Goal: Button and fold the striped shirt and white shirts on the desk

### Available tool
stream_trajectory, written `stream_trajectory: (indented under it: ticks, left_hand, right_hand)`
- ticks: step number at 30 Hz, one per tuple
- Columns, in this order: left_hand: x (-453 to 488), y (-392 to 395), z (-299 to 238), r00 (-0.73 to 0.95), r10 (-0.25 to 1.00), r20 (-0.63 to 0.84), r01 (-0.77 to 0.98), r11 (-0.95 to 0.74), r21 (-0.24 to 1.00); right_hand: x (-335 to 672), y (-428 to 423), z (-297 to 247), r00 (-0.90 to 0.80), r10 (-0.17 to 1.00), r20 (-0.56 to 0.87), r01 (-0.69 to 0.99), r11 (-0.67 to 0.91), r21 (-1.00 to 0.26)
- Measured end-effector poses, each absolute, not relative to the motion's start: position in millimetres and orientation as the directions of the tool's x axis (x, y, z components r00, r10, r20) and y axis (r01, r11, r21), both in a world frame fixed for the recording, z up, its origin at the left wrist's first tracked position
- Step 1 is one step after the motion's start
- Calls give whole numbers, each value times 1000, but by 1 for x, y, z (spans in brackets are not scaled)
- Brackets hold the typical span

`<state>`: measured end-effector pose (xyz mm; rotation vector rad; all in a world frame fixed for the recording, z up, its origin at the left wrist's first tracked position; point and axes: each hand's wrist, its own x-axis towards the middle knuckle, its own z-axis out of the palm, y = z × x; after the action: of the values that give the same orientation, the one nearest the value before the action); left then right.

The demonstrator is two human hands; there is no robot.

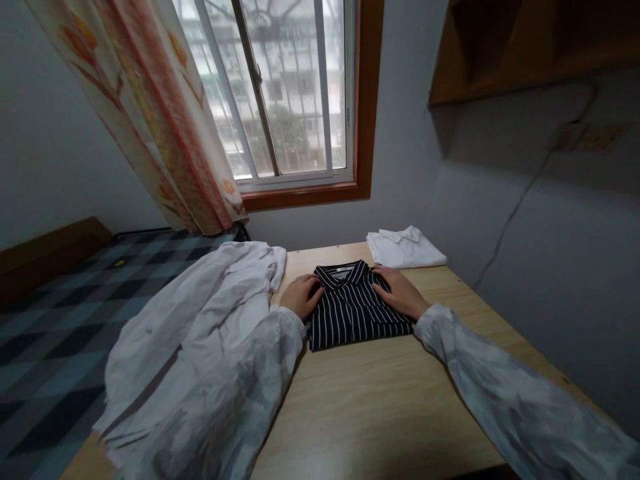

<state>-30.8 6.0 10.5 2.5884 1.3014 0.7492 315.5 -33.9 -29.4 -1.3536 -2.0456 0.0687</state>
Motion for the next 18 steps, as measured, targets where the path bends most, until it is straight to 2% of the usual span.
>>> stream_trajectory:
  ticks: [3,6,9,11,13,18]
  left_hand:
    - [-35,14,8,226,907,356,856,-360,372]
    - [-32,21,8,99,973,207,866,-187,464]
    - [-27,25,10,110,993,47,818,-117,562]
    - [-25,26,11,123,992,10,788,-103,607]
    - [-23,25,11,109,994,12,727,-88,681]
    - [-14,21,7,64,995,71,408,-91,909]
  right_hand:
    - [315,-34,-29,8,834,552,916,215,-339]
    - [310,-35,-25,53,884,464,948,102,-303]
    - [306,-33,-19,85,956,279,911,39,-411]
    - [305,-30,-17,92,983,159,854,5,-521]
    - [305,-26,-17,52,990,133,791,40,-610]
    - [308,-24,-22,-18,951,307,566,263,-781]
